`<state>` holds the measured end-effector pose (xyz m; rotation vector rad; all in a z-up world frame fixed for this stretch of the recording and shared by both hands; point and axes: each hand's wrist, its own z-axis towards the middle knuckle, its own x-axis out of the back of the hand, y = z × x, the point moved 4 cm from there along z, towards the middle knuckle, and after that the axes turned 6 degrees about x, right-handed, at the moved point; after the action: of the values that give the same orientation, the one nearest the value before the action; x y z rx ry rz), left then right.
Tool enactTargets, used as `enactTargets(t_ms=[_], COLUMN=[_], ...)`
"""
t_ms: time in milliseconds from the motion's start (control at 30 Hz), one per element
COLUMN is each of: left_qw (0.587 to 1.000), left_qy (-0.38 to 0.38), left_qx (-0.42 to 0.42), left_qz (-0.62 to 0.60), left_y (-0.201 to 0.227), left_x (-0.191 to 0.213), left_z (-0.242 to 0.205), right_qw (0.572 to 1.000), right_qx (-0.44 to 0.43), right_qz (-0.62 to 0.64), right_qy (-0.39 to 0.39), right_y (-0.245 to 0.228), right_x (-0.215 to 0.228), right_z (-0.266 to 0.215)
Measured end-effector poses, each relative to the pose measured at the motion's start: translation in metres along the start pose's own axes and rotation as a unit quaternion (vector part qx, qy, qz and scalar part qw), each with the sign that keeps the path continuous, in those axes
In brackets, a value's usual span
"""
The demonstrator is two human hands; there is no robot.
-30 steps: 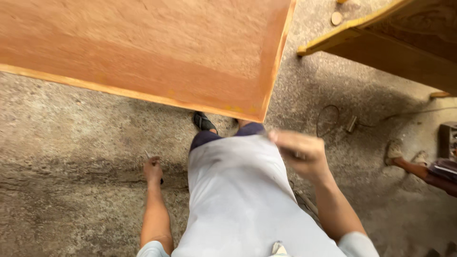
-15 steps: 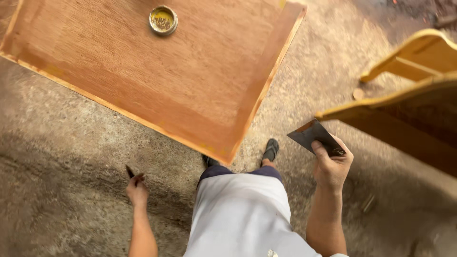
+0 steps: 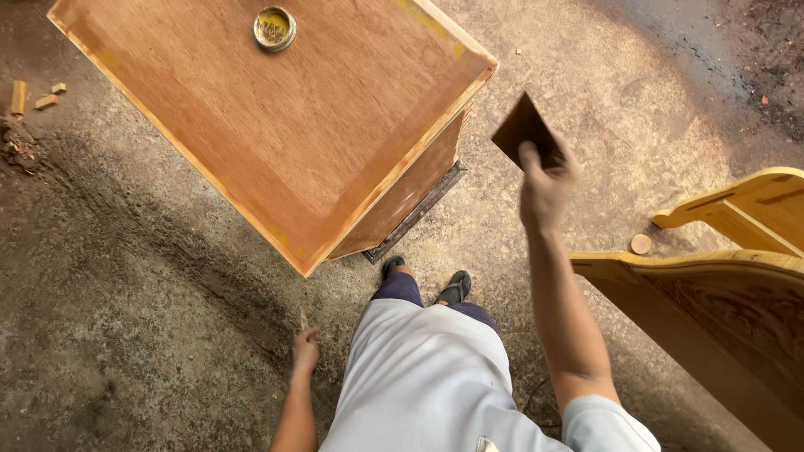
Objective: The person uses a putty knife to scoop wood stain from a can and applies it to a metal scraper. They then spread the stain onto the surface and edges of a wooden board using the scraper, repeatedly reloading the tool from the can.
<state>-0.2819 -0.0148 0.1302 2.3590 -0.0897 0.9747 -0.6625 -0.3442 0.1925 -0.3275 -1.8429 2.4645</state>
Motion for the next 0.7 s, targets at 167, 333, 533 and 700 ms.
enactTargets(t_ms=[167,333,533,700], left_qw=[0.989,0.980,0.985,0.982], left_qy=[-0.020,-0.031,-0.046,0.076], left_qx=[0.139,0.193,0.164,-0.167], left_qz=[0.042,0.039,0.028,0.051], left_y=[-0.027,-0.044,-0.056,-0.014], left_x=[-0.033,-0.040,-0.069,-0.086], left_z=[-0.015,0.026,0.088,0.126], right_qw=[1.000,0.963,0.781,0.663], right_qx=[0.011,0.045,0.262,0.340], right_qz=[-0.022,-0.164,-0.411,-0.440], right_qy=[0.019,-0.211,-0.391,-0.502], right_y=[0.028,-0.024,-0.092,-0.099], right_x=[-0.041,-0.034,-0.047,-0.097], right_z=[0.021,0.034,0.137,0.163])
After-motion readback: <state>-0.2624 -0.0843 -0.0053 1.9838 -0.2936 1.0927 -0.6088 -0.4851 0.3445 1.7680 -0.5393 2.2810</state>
